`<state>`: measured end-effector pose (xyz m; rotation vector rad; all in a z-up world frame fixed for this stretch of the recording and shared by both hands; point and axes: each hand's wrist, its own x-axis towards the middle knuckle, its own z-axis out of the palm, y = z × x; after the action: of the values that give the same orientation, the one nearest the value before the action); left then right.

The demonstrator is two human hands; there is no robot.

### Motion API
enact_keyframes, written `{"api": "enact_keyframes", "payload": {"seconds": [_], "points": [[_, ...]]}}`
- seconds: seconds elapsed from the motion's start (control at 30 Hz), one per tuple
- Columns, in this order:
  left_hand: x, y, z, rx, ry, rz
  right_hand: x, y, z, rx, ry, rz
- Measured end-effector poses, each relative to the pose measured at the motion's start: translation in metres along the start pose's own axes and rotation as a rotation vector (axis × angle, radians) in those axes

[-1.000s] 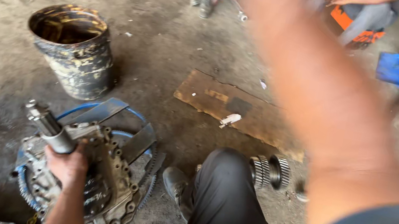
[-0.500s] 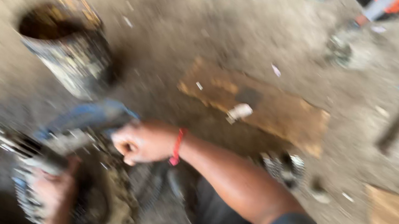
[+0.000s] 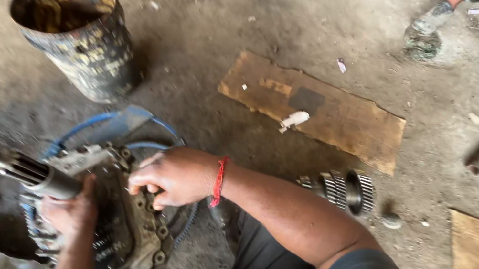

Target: The person is assembling a gearbox by inserting a shaft into the casing and aligning gears. They use a hammer to tap the shaft into place and adjust the components by hand.

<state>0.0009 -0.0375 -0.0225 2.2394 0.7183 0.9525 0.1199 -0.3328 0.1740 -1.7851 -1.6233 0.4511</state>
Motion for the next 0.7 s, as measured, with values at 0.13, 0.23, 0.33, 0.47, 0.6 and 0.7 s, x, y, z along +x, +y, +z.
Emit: {"api": "enact_keyframes", "payload": {"seconds": [0.13,0.23,0.33,0.47,0.6,0.7], "points": [[0.009,0.018,0.005,-0.212,0.114,-0.160,0.002,0.000,-0.010,-0.046,0.038,0.035],[0.012,0.010,0.003,-0.430,0.039,-0.512,-0.011,0.003,0.003,0.033,0.038,-0.009],[0.020,0.009,0.000,0.045,-0.035,-0.096,-0.015,0.004,-0.007,-0.036,0.021,-0.023],[-0.003,0.014,-0.001,0.120,-0.057,-0.158,-0.006,-0.006,-0.010,-0.122,-0.067,0.151],[0.004,0.047,-0.002,-0.166,-0.064,-0.369,0.000,-0.009,-0.029,-0.124,-0.062,0.192],[0.021,0.056,-0.006,-0.496,0.050,-0.350,0.000,-0.011,-0.027,-0.096,-0.014,0.103]]}}
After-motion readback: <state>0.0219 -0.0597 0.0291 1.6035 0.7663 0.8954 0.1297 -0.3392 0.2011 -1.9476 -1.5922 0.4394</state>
